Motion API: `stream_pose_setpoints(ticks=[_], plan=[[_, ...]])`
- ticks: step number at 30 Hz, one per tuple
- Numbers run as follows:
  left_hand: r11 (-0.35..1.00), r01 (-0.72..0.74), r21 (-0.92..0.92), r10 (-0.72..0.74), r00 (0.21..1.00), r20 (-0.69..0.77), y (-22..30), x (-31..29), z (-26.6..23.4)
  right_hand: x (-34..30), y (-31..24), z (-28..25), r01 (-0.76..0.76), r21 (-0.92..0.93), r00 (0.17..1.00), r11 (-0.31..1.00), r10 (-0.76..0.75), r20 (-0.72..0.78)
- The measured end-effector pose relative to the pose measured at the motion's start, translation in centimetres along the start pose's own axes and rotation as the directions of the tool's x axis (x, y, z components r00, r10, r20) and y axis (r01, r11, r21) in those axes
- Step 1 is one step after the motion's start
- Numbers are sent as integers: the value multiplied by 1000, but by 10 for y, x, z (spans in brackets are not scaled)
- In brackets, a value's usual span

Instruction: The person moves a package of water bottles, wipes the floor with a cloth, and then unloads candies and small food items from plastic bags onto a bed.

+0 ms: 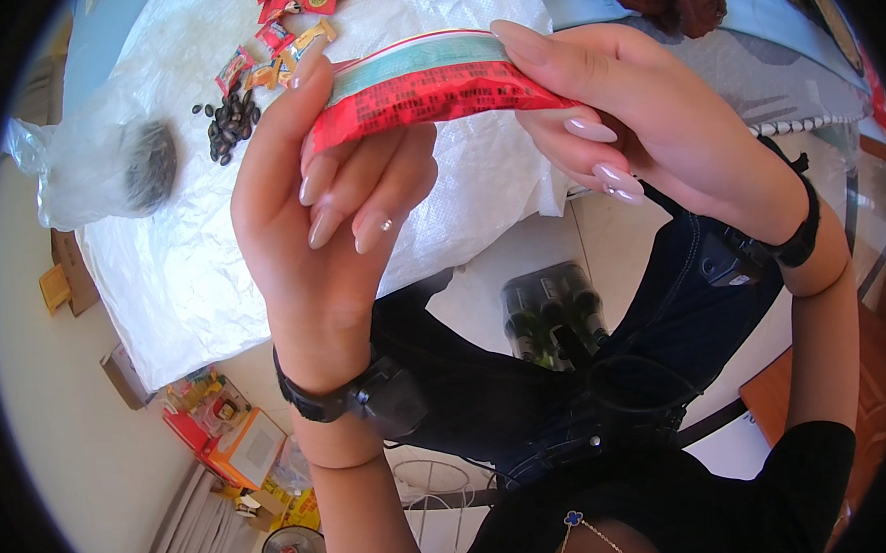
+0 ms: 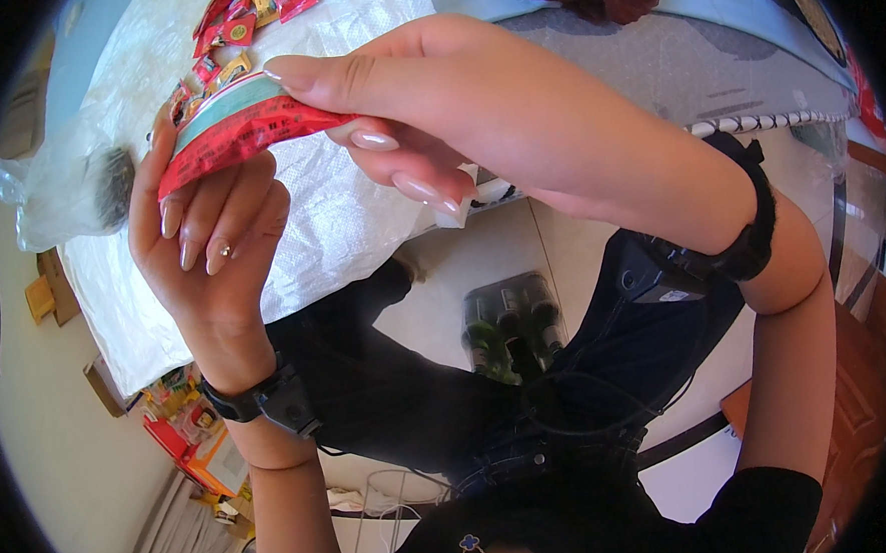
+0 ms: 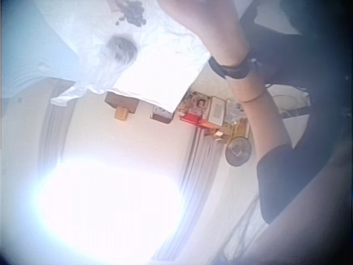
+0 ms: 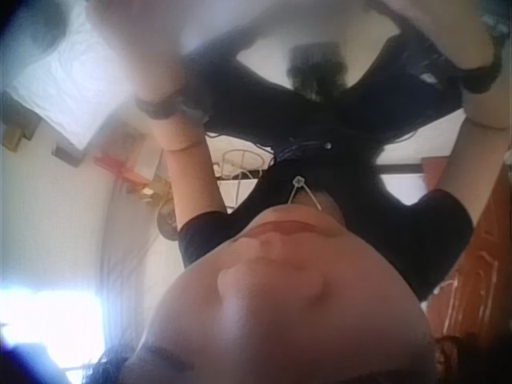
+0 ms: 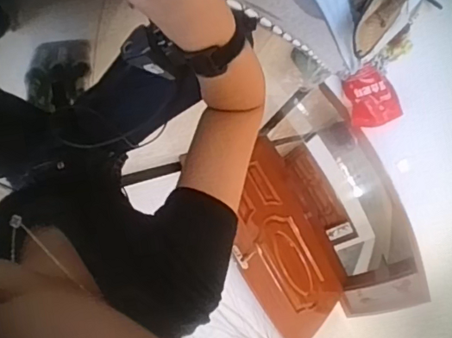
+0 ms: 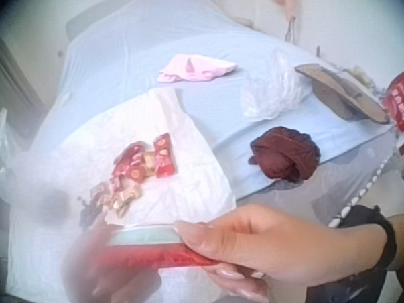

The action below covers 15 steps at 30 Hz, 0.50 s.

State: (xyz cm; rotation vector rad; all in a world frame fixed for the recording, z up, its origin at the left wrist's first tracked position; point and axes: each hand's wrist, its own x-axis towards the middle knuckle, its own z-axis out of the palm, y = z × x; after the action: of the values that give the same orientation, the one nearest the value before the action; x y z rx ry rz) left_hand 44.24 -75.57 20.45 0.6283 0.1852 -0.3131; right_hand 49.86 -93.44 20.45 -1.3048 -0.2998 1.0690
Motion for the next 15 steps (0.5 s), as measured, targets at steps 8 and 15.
stream_pose_setpoints(ticks=[8,15], plan=[[971,-132,201,122,990,65,0,-4,4,-6,-7,2,23,-26,1000,999,-23,8],[963,-122,239,108,992,72,1,-6,3,-9,-7,10,125,-9,990,992,-125,-69]])
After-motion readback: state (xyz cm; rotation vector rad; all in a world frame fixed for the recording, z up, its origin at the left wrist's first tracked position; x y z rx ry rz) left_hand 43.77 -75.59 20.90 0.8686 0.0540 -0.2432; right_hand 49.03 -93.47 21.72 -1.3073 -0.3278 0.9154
